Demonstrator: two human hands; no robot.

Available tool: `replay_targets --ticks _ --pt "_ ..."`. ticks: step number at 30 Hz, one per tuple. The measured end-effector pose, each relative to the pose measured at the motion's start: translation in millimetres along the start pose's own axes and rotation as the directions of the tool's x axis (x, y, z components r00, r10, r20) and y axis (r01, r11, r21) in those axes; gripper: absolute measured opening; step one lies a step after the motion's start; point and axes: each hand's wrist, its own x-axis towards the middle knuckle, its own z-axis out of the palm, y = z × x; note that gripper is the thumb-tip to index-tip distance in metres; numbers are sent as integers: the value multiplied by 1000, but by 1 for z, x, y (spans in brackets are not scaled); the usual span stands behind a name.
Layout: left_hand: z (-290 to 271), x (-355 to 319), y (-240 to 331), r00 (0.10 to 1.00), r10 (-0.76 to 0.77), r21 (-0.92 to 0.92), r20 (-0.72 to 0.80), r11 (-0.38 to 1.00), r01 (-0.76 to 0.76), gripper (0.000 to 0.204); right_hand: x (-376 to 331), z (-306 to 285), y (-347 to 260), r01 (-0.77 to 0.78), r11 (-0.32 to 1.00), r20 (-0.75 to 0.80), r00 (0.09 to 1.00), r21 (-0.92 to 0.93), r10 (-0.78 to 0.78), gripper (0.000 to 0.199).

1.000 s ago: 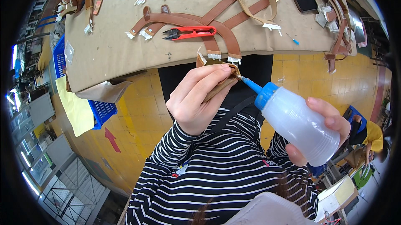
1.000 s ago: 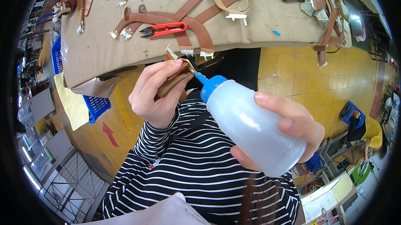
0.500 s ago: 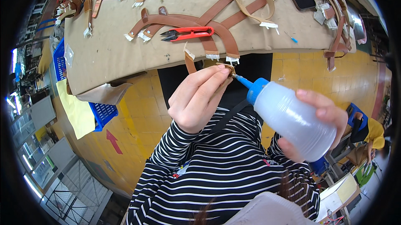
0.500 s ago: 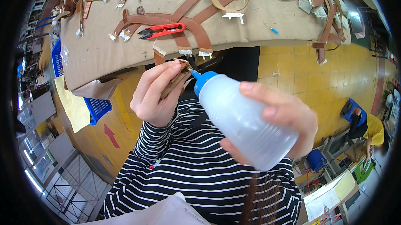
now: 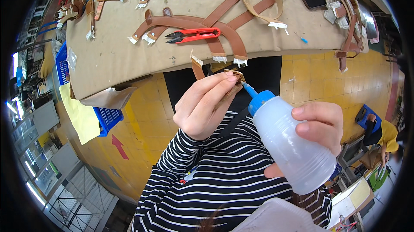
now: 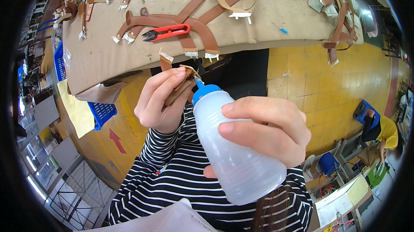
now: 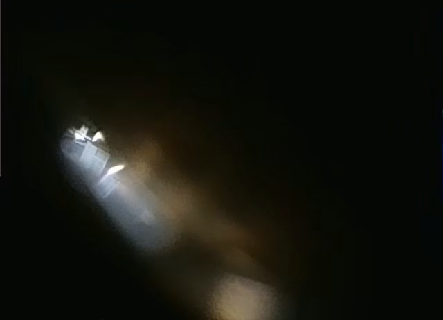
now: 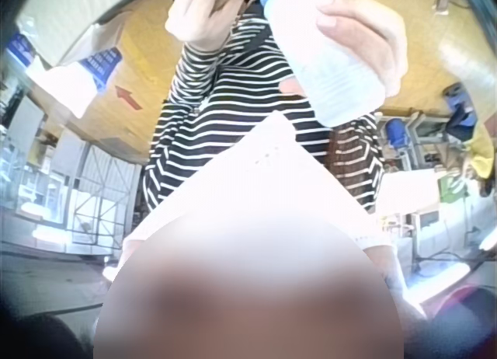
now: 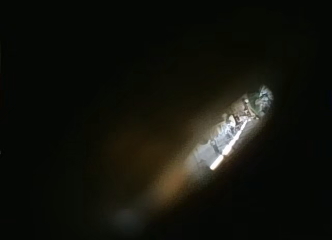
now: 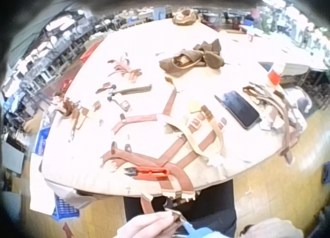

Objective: The person assembles brown leather straps by applying glue from a squeeze bottle to strap ends and buckles, then pressing the pieces together. The person handles multiple strap segments and buckles, aligns them, and sets the assembled pieces on the worktable.

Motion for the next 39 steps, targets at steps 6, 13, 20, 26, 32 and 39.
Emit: replay_targets --ticks 6,13,20,26,32,39 --pt "-4 1 0 1000 19 -4 -5 1000 -19 36 -7 -5 4 -22 999 -31 999 -42 20 56" --pt "-6 2 2 999 26 -26 -22 999 -26 41 -17 -19 13 103 994 128 986 45 -108 82" --pt "-7 1 2 999 3 -33 -33 999 -5 41 -14 -17 17 280 960 128 952 2 -278 84" --pt "-6 0 2 999 19 -29 -38 999 -20 41 -11 -16 14 255 967 133 958 6 -253 84" --pt "-4 -1 3 1000 -2 -20 -29 1000 1 39 -11 -18 9 226 972 166 963 -67 -212 78" --pt "-3 0 2 1000 11 -7 -22 1000 -12 40 -9 -18 9 217 974 165 965 -59 -205 76"
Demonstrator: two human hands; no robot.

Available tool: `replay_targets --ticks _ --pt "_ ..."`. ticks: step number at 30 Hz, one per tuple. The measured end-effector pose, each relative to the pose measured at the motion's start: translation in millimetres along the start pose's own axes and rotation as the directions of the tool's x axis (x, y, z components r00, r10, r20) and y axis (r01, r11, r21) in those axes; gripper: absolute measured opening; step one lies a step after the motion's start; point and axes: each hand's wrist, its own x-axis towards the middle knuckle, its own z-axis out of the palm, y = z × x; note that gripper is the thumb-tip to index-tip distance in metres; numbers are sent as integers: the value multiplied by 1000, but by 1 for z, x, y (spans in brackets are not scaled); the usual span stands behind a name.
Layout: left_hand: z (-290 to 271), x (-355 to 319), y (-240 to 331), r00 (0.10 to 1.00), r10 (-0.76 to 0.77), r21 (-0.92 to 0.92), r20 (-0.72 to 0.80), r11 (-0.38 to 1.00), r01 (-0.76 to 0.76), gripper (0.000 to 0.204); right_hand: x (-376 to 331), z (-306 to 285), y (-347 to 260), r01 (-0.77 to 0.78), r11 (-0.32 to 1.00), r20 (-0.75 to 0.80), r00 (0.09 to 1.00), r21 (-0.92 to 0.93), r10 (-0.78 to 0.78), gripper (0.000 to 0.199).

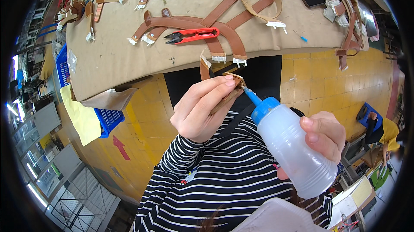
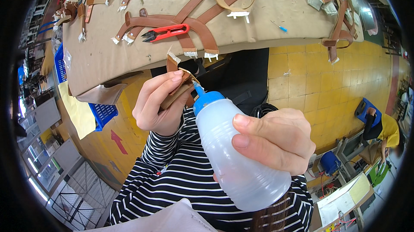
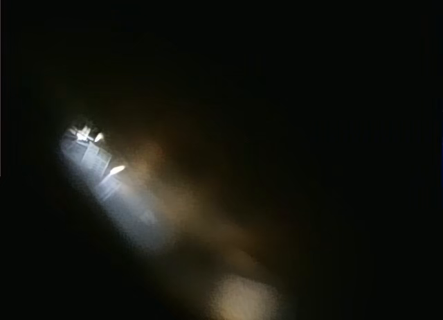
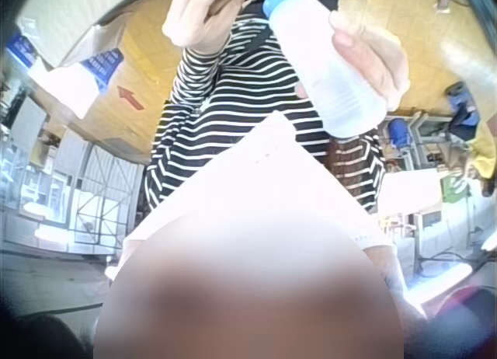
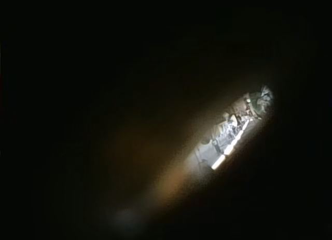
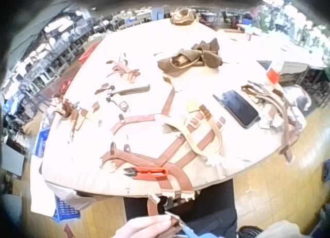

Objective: The person assembles brown leather straps by applying glue from a squeeze bottle to strap ends and buckles, then pressing the pieces together. The person handles multiple strap segments and buckles, aligns them, and sets the assembled pieces on the worktable.

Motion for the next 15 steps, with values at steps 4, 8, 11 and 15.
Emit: replay_targets --ticks 4,8,11,15 --pt "1 0 0 1000 4 -9 -4 1000 -4 40 0 0 0 -3 1000 10 1000 -1 3 76" --pt "0 1 0 1000 -10 -14 7 1000 11 40 0 -1 -1 -9 1000 16 1000 0 9 77" --pt "-1 1 1 1000 -16 -20 15 1000 16 39 1 -2 -1 -8 1000 23 1000 -2 8 78" --pt "-1 2 1 1000 -18 -23 22 1000 18 38 0 -3 0 -10 1000 26 1000 -8 10 78"
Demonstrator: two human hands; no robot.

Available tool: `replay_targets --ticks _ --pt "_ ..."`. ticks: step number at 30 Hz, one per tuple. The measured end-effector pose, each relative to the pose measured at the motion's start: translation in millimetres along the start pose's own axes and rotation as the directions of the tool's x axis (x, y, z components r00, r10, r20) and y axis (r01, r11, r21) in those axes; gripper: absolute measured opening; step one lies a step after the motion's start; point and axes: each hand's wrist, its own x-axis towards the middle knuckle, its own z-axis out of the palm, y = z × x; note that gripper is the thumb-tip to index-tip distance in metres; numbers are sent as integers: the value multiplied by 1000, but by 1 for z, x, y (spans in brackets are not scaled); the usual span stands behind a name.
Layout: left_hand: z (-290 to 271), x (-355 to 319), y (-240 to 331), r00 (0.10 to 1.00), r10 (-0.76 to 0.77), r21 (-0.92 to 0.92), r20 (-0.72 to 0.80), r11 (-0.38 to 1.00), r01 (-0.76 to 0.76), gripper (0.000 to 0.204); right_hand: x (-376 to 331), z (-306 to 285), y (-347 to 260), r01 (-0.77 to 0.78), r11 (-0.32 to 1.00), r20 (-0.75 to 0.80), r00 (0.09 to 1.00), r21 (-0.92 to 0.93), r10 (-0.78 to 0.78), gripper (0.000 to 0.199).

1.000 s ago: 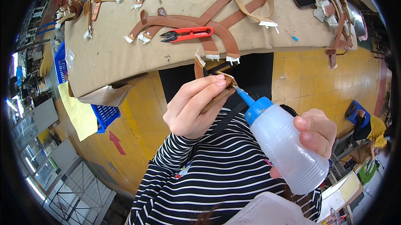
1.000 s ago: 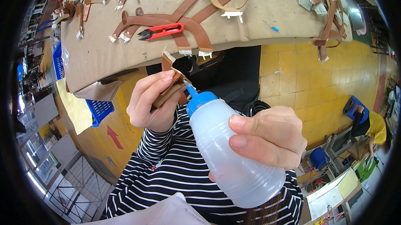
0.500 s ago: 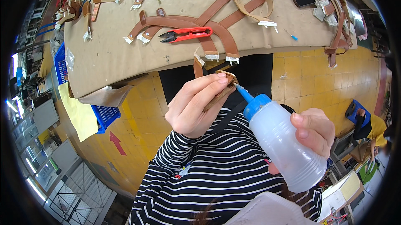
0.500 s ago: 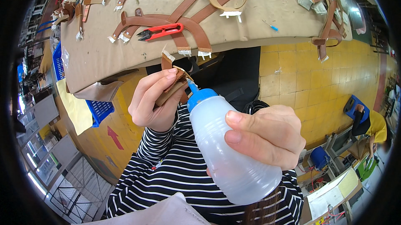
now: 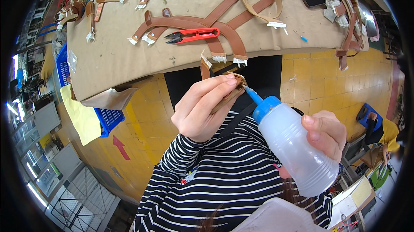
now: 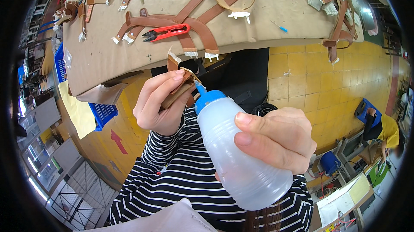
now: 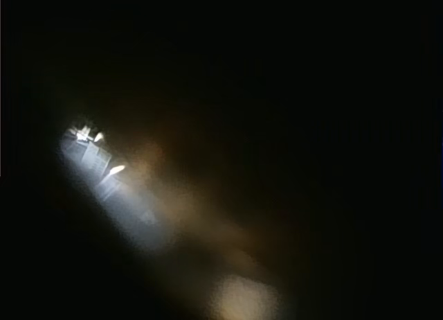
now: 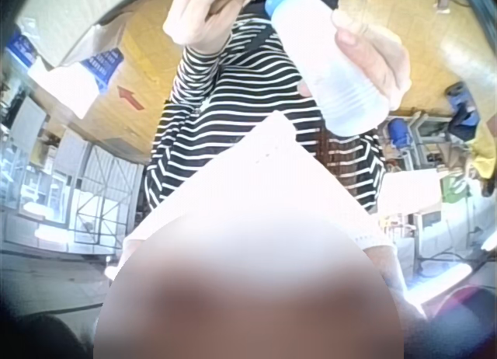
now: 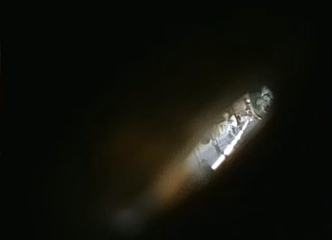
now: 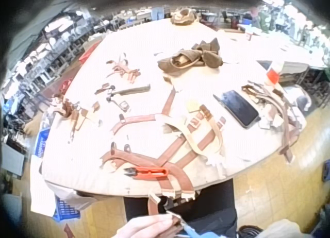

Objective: The person assembles brown leather straps by applying glue from a squeeze bottle to strap ends and buckles, then pressing the pieces together. The person handles multiple strap segments and buckles, aligns them, and sets the assembled pieces on the worktable.

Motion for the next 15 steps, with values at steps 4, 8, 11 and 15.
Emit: replay_targets --ticks 4,8,11,15 --pt "0 0 1 1000 -3 7 2 1000 3 39 -1 0 1 -4 1000 -5 1000 13 4 79" --pt "1 0 1 1000 -7 -2 -2 1000 7 38 -1 -1 -1 -17 1000 -1 1000 -7 17 79" --pt "2 1 1 1000 0 -1 -5 1000 0 38 -1 -1 -4 -44 999 5 999 -4 44 79" --pt "3 1 1 1000 -3 -6 -5 1000 3 38 -2 -1 -3 -46 999 2 999 -8 46 79"
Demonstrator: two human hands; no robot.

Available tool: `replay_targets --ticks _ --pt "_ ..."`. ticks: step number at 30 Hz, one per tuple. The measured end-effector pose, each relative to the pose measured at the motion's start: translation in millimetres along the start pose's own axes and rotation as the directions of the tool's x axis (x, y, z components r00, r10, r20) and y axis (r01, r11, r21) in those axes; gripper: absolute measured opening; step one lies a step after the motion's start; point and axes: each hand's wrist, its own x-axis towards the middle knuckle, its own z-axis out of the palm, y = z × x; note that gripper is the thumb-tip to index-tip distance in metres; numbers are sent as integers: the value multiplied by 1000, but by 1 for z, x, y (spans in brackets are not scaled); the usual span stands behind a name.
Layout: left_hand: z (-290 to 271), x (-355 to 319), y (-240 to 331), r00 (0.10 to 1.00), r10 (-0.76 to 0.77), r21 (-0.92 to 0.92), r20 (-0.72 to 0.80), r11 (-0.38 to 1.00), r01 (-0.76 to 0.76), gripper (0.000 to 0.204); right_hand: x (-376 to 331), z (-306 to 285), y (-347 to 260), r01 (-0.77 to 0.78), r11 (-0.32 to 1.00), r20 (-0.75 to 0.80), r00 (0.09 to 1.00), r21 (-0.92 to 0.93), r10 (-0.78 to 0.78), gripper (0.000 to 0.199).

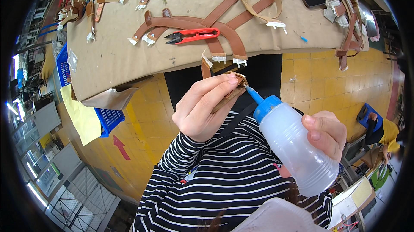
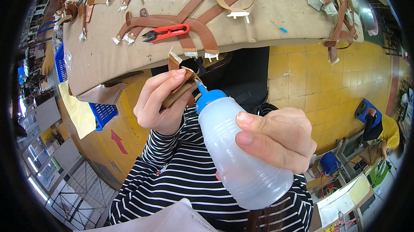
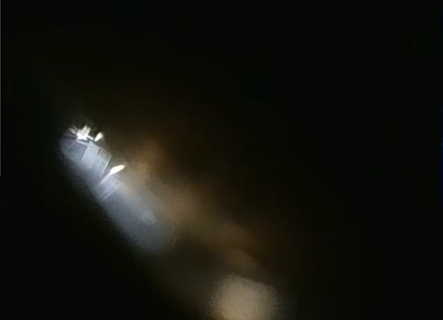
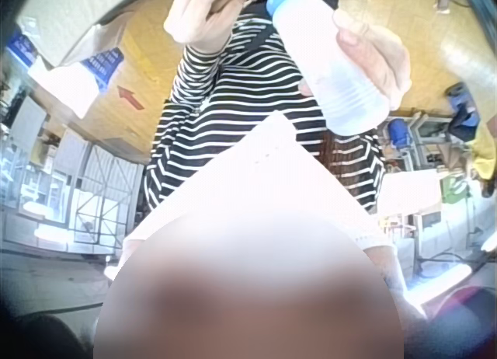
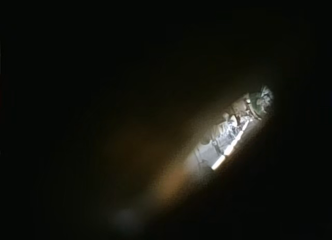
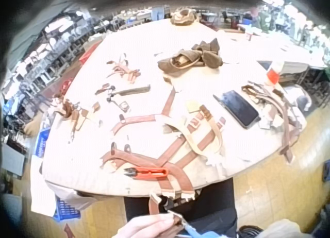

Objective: The person assembles brown leather straps by applying glue from a squeeze bottle to strap ends and buckles, then pressing the pieces together. The person handles multiple strap segments and buckles, aligns them, and sets the assembled pieces on the worktable.

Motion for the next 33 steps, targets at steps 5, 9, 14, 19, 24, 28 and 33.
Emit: replay_targets --ticks 5,9,14,19,24,28,33 --pt "1 0 0 1000 2 -7 -3 1000 -2 38 0 1 1 9 1000 -19 1000 -10 -9 79" --pt "1 1 -1 1000 8 -11 -8 1000 -8 38 1 2 3 30 999 -31 999 -32 -31 79" --pt "1 0 -1 1000 11 -11 -11 1000 -11 38 2 2 5 58 998 -35 998 -35 -59 80" --pt "1 0 -2 1000 16 -2 -4 1000 -16 39 1 2 3 44 999 -37 998 -28 -45 80" --pt "1 -1 -3 1000 25 -10 2 1000 -25 37 0 1 2 24 1000 -17 1000 -17 -24 79" --pt "-2 -2 -5 999 37 -22 23 999 -37 34 0 0 4 22 999 -5 1000 33 -21 80" --pt "-2 -3 -4 999 34 -24 12 999 -34 36 -3 10 -1 -100 992 -181 977 71 112 61"
